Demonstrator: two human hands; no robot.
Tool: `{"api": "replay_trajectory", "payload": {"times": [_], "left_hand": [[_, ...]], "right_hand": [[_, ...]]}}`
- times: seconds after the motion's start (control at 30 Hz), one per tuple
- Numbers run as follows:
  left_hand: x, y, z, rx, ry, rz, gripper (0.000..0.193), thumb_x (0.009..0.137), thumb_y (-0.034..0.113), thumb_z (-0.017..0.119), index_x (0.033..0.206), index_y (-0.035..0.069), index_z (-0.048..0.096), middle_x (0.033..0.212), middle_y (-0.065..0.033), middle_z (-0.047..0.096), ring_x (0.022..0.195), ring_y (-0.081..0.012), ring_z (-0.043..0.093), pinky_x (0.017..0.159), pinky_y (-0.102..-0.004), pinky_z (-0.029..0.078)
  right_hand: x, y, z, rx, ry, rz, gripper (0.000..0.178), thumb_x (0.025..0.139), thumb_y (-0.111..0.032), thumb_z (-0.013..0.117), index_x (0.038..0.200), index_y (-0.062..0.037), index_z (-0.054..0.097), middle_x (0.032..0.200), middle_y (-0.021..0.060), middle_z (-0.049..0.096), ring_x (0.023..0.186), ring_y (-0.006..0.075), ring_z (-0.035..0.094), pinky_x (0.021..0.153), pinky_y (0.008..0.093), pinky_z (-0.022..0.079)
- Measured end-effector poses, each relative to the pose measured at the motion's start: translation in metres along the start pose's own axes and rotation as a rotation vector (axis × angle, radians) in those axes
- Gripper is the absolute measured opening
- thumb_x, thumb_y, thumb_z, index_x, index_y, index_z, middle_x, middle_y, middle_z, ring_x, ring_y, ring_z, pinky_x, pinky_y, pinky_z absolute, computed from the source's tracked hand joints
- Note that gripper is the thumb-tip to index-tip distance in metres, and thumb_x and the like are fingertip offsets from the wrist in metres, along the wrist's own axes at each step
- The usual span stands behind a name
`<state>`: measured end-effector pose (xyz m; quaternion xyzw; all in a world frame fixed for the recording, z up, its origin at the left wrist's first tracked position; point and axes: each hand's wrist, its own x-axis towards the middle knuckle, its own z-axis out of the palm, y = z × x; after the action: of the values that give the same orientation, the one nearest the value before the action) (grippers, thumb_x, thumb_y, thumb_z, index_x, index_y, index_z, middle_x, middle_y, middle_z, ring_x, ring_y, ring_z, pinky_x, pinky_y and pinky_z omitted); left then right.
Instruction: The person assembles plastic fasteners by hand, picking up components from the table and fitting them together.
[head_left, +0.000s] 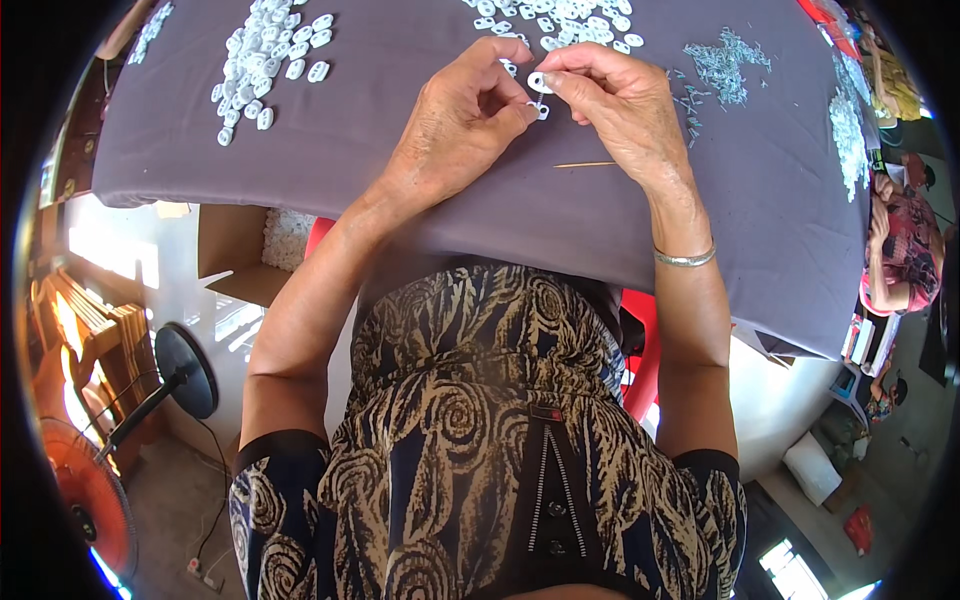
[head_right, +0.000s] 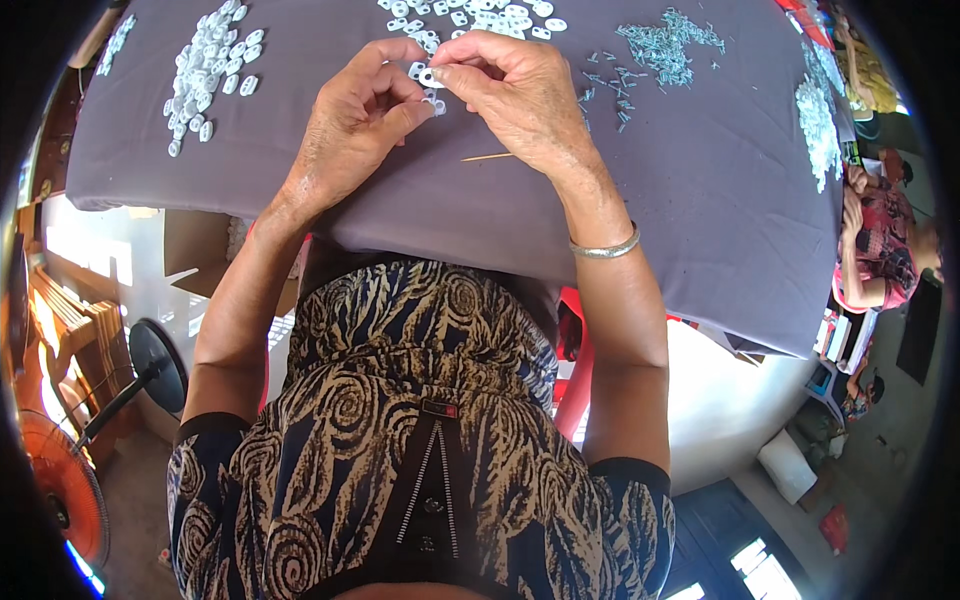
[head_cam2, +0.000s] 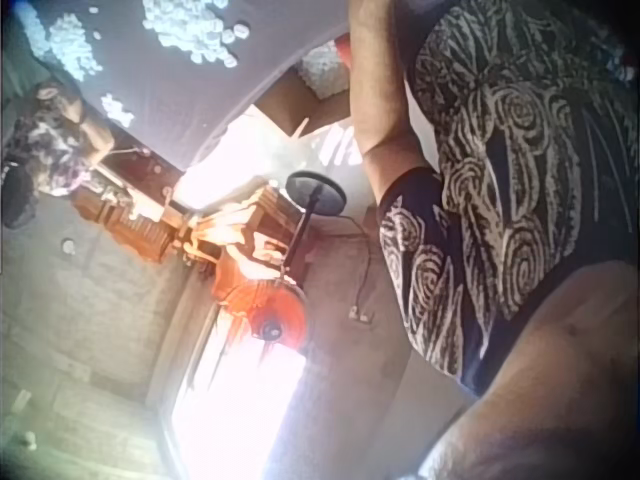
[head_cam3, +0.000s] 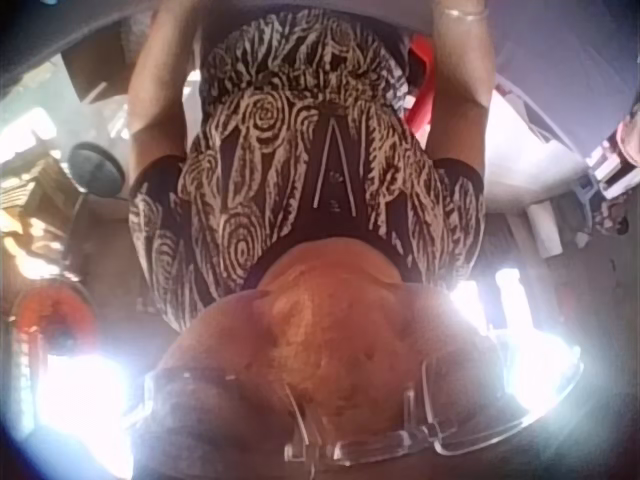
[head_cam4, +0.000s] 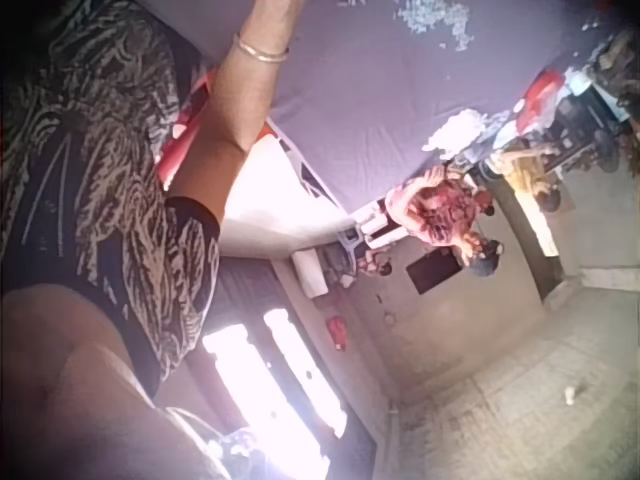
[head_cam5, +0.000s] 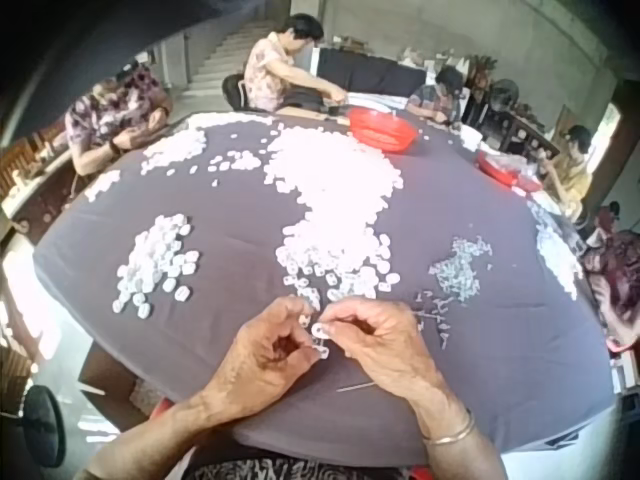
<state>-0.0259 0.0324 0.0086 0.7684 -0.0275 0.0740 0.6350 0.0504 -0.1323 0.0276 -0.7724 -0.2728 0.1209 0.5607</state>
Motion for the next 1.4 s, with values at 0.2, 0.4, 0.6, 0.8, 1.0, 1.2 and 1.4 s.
{"api": "replay_trajectory", "payload": {"times": [0.2, 0.4, 0.6, 0.8, 1.0, 1.2, 1.4], "left_hand": [[-0.0004, 0.0011, 0.0004, -0.007, -0.003, -0.006, 0.035, 0.082, 0.000, 0.064, 0.115, 0.002, 0.051, 0.073, -0.0020, 0.059, 0.066, -0.0064, 0.054, 0.062, -0.0225, 0.046], [-0.0005, 0.0038, 0.0001, -0.002, -0.004, 0.008, 0.035, 0.082, 0.000, 0.064, 0.115, 0.003, 0.052, 0.073, -0.0013, 0.059, 0.066, -0.0058, 0.053, 0.061, -0.0223, 0.045], [-0.0007, 0.0032, -0.0001, 0.003, -0.004, 0.005, 0.036, 0.082, 0.000, 0.064, 0.116, 0.003, 0.052, 0.073, -0.0009, 0.059, 0.065, -0.0056, 0.052, 0.061, -0.0221, 0.045], [-0.0008, 0.0026, 0.0000, -0.008, -0.006, 0.007, 0.036, 0.082, 0.000, 0.064, 0.116, 0.003, 0.052, 0.072, -0.0007, 0.059, 0.065, -0.0056, 0.052, 0.061, -0.0221, 0.045], [-0.0003, 0.0033, -0.0002, -0.030, 0.012, 0.018, 0.035, 0.082, 0.000, 0.064, 0.115, 0.003, 0.052, 0.073, -0.0004, 0.058, 0.065, -0.0055, 0.052, 0.061, -0.0217, 0.045], [0.0003, 0.0018, -0.0014, -0.024, 0.018, 0.008, 0.036, 0.082, -0.001, 0.064, 0.115, 0.003, 0.051, 0.075, -0.0006, 0.059, 0.067, -0.0052, 0.053, 0.062, -0.0214, 0.046], [0.0000, 0.0041, -0.0003, -0.102, 0.034, -0.022, 0.033, 0.083, 0.000, 0.063, 0.115, 0.003, 0.052, 0.074, -0.0003, 0.059, 0.067, -0.0049, 0.054, 0.061, -0.0208, 0.045]], "right_hand": [[0.0002, 0.0014, -0.0017, -0.043, -0.017, -0.023, 0.011, 0.088, -0.013, 0.064, 0.096, -0.0067, 0.070, 0.076, -0.0035, 0.064, 0.064, 0.0027, 0.050, 0.055, 0.0183, 0.042], [0.0005, 0.0017, -0.0039, -0.036, -0.024, -0.018, 0.011, 0.088, -0.011, 0.064, 0.096, -0.0068, 0.070, 0.077, -0.0036, 0.064, 0.065, 0.0026, 0.051, 0.055, 0.0185, 0.042], [0.0005, 0.0018, -0.0041, -0.035, -0.034, -0.020, 0.010, 0.088, -0.010, 0.064, 0.096, -0.0065, 0.069, 0.078, -0.0035, 0.064, 0.067, 0.0025, 0.051, 0.056, 0.0186, 0.042], [-0.0001, 0.0011, -0.0032, -0.017, -0.027, -0.035, 0.010, 0.088, -0.010, 0.064, 0.096, -0.0059, 0.069, 0.078, -0.0033, 0.064, 0.066, 0.0026, 0.051, 0.055, 0.0189, 0.041], [-0.0006, 0.0011, -0.0014, -0.076, -0.054, -0.088, 0.011, 0.086, -0.006, 0.064, 0.096, -0.0046, 0.068, 0.075, -0.0036, 0.062, 0.063, 0.0027, 0.049, 0.054, 0.0185, 0.040], [-0.0002, 0.0027, -0.0031, -0.055, -0.132, -0.054, 0.008, 0.086, -0.004, 0.064, 0.094, -0.0028, 0.067, 0.070, -0.0041, 0.058, 0.061, 0.0021, 0.047, 0.054, 0.0183, 0.039], [-0.0029, 0.0019, -0.0019, -0.012, -0.157, -0.084, 0.017, 0.080, 0.003, 0.068, 0.095, -0.0031, 0.064, 0.070, -0.0047, 0.055, 0.060, 0.0011, 0.047, 0.052, 0.0177, 0.039]]}}
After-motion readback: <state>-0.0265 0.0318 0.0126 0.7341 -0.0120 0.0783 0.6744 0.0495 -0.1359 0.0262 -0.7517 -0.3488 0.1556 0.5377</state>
